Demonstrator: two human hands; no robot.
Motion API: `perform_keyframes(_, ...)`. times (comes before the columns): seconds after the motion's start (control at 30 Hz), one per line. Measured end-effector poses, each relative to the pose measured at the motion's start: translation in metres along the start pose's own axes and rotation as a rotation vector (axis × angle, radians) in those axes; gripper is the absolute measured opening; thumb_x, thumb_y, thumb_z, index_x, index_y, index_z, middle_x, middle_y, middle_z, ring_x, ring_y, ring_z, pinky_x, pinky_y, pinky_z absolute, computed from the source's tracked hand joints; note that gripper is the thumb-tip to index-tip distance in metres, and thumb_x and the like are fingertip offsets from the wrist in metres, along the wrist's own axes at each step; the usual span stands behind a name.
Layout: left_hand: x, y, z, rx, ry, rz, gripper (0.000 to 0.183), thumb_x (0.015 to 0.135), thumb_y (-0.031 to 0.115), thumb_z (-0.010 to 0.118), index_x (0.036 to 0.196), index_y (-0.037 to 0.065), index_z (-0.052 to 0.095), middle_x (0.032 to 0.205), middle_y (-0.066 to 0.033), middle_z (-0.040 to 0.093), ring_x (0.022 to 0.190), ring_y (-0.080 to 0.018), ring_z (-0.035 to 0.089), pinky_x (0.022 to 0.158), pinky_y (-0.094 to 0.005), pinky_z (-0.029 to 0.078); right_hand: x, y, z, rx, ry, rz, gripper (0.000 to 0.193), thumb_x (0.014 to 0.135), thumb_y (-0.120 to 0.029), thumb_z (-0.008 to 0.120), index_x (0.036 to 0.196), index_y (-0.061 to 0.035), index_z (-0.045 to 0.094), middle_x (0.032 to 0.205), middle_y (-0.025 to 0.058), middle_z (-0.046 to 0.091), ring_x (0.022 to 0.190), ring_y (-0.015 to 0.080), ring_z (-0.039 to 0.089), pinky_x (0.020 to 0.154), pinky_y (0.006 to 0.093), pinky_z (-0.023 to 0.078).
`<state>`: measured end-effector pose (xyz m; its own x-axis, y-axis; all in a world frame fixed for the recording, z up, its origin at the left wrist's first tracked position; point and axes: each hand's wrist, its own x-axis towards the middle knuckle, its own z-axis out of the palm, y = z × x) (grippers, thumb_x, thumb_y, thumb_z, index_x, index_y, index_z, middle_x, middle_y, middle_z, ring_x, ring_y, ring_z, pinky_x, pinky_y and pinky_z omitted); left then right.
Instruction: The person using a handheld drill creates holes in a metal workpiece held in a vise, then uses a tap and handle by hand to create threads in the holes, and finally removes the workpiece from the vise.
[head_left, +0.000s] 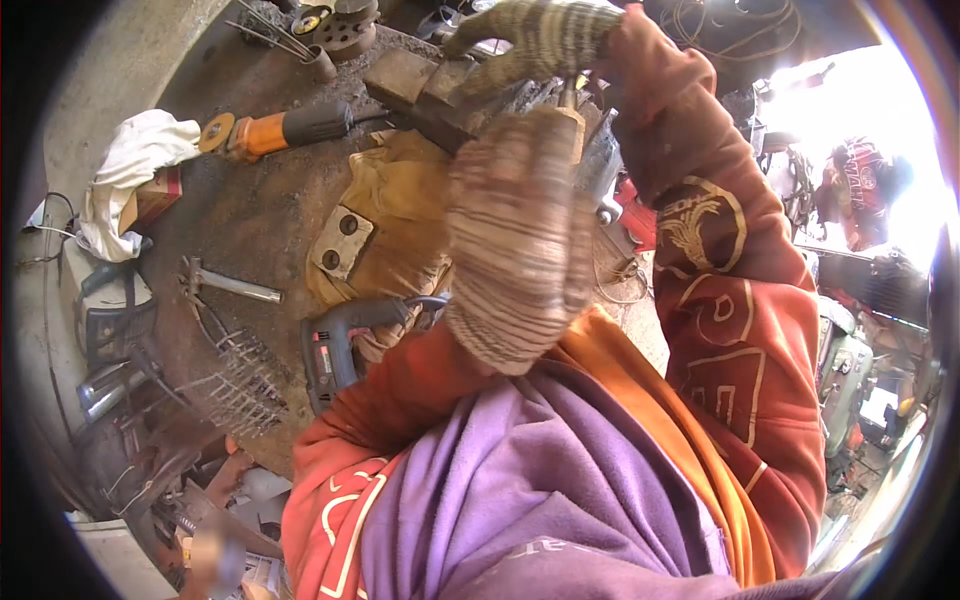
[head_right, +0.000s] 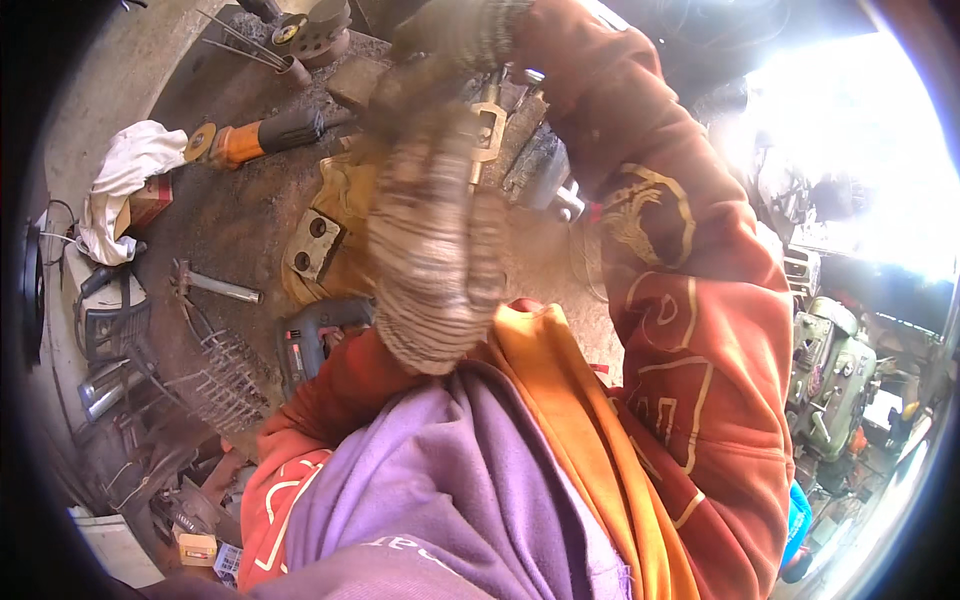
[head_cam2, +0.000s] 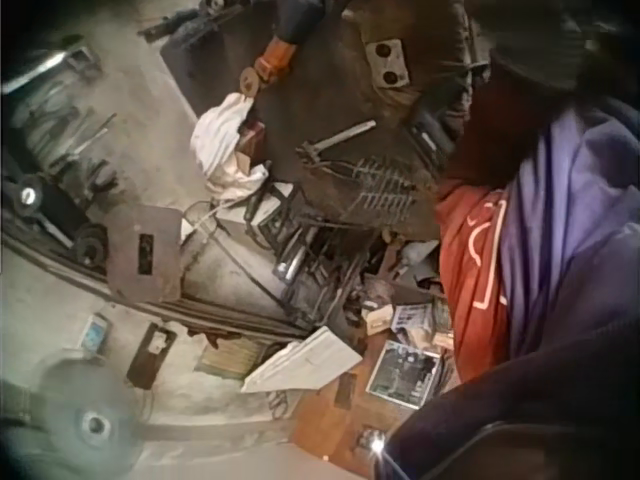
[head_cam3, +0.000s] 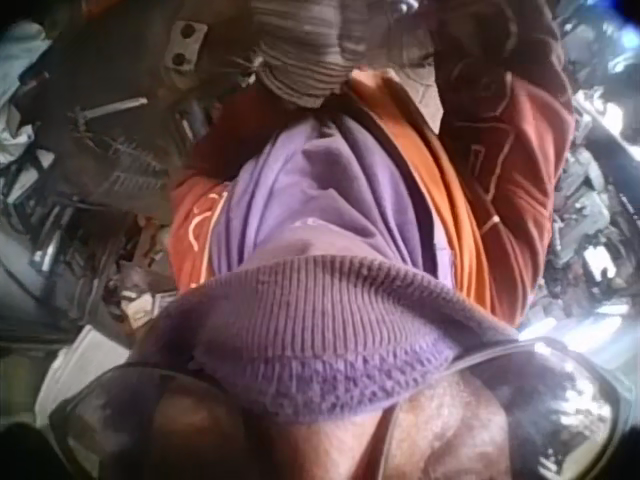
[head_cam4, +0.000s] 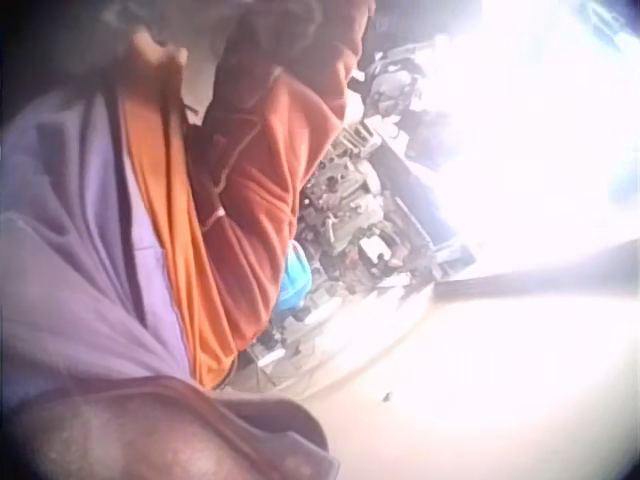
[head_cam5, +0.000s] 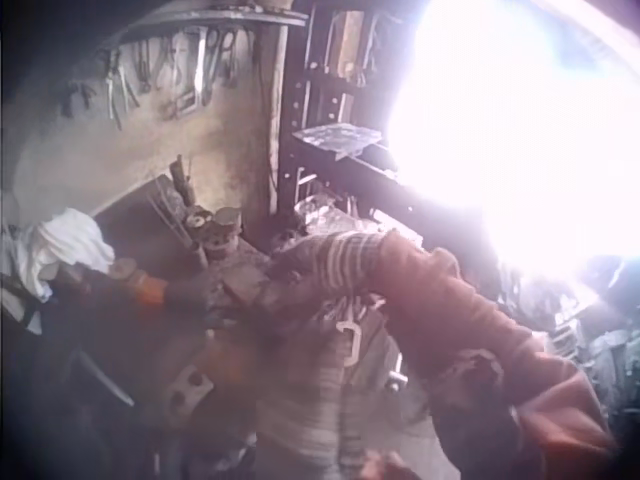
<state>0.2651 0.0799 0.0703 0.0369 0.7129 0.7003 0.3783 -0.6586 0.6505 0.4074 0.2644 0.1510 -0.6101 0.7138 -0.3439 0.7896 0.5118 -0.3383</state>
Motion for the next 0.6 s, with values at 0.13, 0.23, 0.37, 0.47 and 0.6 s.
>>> perform_keyframes(0.13, 0.021, -0.039, -0.026, 0.025, -0.085, -0.113, 0.043, 0.104, 0.006, 0.054, 0.147, 0.000, 0.058, 0.142, -0.0228, 0.063, 0.125, -0.0358, 0.066, 0.108, -0.0425, 0.051, -0.053, 0.008, 0.031, 0.570, 0.049, 0.123, 0.051, 0.108, -0.035, 0.062, 0.147, -0.0026, 0.060, 0.124, 0.0166, 0.072, 0.111, 0.0272, 0.071, 0.099, 0.0377, 0.056)
perform_keyframes(0.23, 0.055, -0.085, -0.024, 0.131, -0.198, 0.099, 0.041, 0.100, 0.002, 0.055, 0.140, -0.001, 0.063, 0.137, -0.0201, 0.067, 0.124, -0.0322, 0.067, 0.106, -0.0384, 0.054, -0.110, 0.010, 0.068, 0.584, 0.438, -0.005, 0.053, 0.113, -0.041, 0.052, 0.150, -0.0030, 0.058, 0.122, 0.0128, 0.072, 0.106, 0.0192, 0.070, 0.096, 0.0361, 0.056)
perform_keyframes(0.37, 0.121, -0.111, 0.025, -0.250, -0.488, 0.109, 0.037, 0.099, 0.006, 0.052, 0.132, -0.001, 0.069, 0.127, -0.0149, 0.073, 0.115, -0.0319, 0.071, 0.106, -0.0374, 0.053, -0.126, -0.055, 0.130, 0.403, 0.883, 0.123, 0.063, 0.098, -0.018, 0.075, 0.156, -0.0050, 0.053, 0.158, 0.0178, 0.051, 0.134, 0.0293, 0.057, 0.114, 0.0423, 0.048)
perform_keyframes(0.47, 0.131, -0.147, 0.077, 0.102, -0.540, 0.621, 0.030, 0.094, 0.014, 0.064, 0.120, 0.000, 0.071, 0.123, -0.0161, 0.073, 0.108, -0.0320, 0.072, 0.092, -0.0363, 0.059, -0.105, -0.121, 0.129, 0.075, 0.910, 0.149, 0.084, 0.078, -0.016, 0.090, 0.154, -0.0067, 0.054, 0.161, 0.0231, 0.047, 0.150, 0.0427, 0.042, 0.123, 0.0511, 0.035)
perform_keyframes(0.6, 0.126, -0.124, 0.068, -0.007, -0.529, 0.465, 0.031, 0.097, 0.014, 0.063, 0.124, 0.001, 0.070, 0.122, -0.0178, 0.071, 0.107, -0.0338, 0.070, 0.094, -0.0412, 0.057, -0.091, -0.125, 0.097, 0.151, 1.093, 0.001, 0.084, 0.078, -0.018, 0.091, 0.153, -0.0088, 0.055, 0.159, 0.0233, 0.049, 0.147, 0.0442, 0.046, 0.120, 0.0511, 0.039)
